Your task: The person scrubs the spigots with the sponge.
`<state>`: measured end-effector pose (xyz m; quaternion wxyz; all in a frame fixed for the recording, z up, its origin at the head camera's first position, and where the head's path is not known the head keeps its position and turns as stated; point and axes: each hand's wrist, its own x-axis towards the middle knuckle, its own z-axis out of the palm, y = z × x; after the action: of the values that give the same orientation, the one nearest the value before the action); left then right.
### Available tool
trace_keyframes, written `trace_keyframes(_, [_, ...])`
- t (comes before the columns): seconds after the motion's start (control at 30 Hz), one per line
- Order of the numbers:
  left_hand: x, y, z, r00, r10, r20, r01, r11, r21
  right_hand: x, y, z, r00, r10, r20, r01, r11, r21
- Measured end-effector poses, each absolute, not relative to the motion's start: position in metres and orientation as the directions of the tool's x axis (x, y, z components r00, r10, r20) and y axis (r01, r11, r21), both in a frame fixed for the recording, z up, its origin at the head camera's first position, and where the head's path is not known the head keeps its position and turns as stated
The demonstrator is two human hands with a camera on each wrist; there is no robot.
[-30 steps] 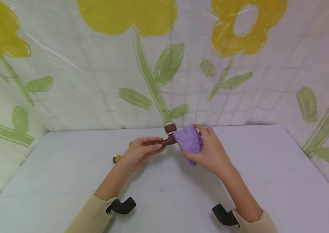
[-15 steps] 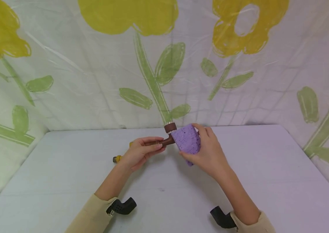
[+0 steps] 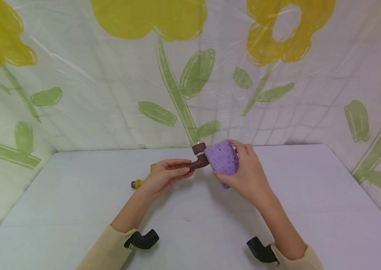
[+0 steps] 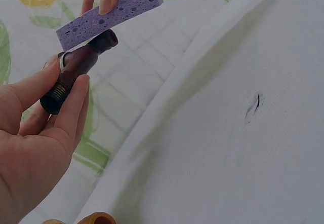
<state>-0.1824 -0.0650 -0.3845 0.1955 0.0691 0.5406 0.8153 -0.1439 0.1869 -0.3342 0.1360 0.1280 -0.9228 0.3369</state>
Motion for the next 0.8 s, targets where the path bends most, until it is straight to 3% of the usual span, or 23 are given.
trace_keyframes(0.3, [-0.182, -0.062, -0.388, -0.898, 0.428, -0.103, -0.249, -0.3, 0.921, -0.144, 0.179, -0.34, -0.923, -0.154, 0.354, -0.35, 0.72, -0.599])
trace_keyframes(0.5, [-0.181, -0.062, -0.388, -0.899, 0.427, -0.096, -0.234, -0.286, 0.929, -0.143, 0.18, -0.338, -0.923, -0.089, 0.375, -0.319, 0.726, -0.61])
trace_keyframes(0.8, [-0.18, -0.061, -0.385, -0.896, 0.432, -0.106, -0.244, -0.277, 0.929, -0.142, 0.177, -0.339, -0.913, -0.144, 0.381, -0.365, 0.704, -0.609])
